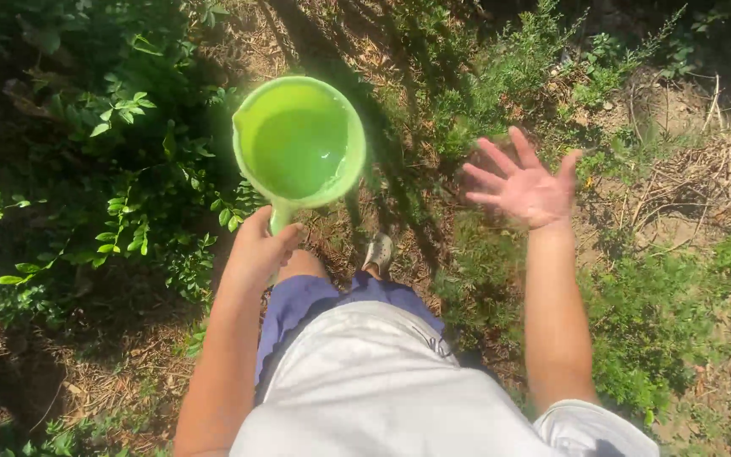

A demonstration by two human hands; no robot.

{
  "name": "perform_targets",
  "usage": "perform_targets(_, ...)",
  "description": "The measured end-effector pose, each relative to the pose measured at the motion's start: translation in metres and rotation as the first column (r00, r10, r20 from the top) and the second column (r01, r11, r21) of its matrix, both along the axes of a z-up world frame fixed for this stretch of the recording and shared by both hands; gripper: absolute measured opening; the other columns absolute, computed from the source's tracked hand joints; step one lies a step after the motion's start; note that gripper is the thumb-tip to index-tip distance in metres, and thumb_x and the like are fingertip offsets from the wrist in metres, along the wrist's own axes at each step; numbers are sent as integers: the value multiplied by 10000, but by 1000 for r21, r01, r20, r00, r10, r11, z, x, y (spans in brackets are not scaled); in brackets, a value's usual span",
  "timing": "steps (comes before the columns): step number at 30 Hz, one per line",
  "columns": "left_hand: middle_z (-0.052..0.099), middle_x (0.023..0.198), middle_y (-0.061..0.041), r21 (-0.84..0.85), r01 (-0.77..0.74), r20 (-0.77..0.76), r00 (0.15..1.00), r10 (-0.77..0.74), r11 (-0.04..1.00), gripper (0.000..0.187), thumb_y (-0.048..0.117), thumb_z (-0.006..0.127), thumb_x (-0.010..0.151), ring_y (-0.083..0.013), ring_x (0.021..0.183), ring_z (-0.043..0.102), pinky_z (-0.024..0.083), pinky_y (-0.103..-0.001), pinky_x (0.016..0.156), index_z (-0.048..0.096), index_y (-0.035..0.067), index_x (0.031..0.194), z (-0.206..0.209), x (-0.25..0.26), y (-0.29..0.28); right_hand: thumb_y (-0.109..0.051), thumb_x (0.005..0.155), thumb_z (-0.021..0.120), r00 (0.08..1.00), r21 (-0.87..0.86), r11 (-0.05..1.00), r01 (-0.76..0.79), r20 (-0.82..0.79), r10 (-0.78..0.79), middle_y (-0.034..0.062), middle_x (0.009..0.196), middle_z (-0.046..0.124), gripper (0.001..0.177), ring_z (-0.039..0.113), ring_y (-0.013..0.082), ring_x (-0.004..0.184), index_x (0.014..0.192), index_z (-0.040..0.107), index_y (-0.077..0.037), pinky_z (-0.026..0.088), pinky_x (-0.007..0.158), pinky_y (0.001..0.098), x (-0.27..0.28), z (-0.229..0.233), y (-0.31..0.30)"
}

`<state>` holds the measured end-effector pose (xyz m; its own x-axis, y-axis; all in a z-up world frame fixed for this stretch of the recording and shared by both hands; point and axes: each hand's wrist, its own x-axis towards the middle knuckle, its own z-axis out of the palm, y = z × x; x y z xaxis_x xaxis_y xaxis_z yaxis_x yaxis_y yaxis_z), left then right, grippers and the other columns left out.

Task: Watering various plants and bushes in an outdoor garden using a water dipper.

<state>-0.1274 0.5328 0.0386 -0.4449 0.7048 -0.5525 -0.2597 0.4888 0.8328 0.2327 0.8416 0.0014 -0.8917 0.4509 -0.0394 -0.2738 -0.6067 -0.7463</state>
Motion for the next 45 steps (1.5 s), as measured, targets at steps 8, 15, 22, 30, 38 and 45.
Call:
perform_targets(8,556,634,8,38,-55,-2,998,56,998,236,94,710,878,-84,490,482,376,-265,429,624,0,1076,7,-79,104,-475,702,849,711,15,925,380,635,-302,179,1663,254,1165,370,458,1445,1638,191,-251,395,1083,699,-131,-46,79)
perform_targets(15,566,635,-9,-3,259,95,962,-258,966,305,155,710,883,-96,470,483,373,-269,414,607,51,1151,-15,-125,199,-600,647,876,967,-382,901,203,223,-123,224,1505,483,1219,538,428,1309,1590,262,-132,468,1078,622,-276,-82,68)
perform_targets(22,637,810,-66,39,534,165,830,-532,845,475,329,668,948,-130,658,588,501,-311,549,560,64,1328,-19,-199,312,-403,849,597,663,11,721,693,382,-643,243,1387,571,764,589,368,1261,1464,459,29,483,1082,515,-305,-43,119)
perform_targets(30,503,1513,-176,292,-451,930,340,-141,843,670,516,340,1057,-293,1322,549,426,-448,1126,408,90,1570,-69,-227,488,-275,833,708,465,515,596,617,372,-803,230,1617,285,978,335,345,1492,1634,171,-112,307,1221,507,-362,42,194)
perform_targets(38,551,773,35,389,-345,919,214,-332,854,325,368,413,1058,-126,663,503,414,-294,580,569,182,842,-188,-259,668,-359,798,669,341,360,611,705,584,-737,226,1556,336,903,363,356,1450,1554,248,-102,292,1170,538,-356,30,331)
perform_targets(45,493,1439,-202,22,546,-623,663,-416,838,638,486,492,1068,-358,1341,438,344,-486,1069,479,48,1531,-2,-398,765,-464,887,558,419,236,589,773,506,-754,246,1486,526,764,535,339,1370,1488,437,-7,401,1158,483,-289,-50,476)
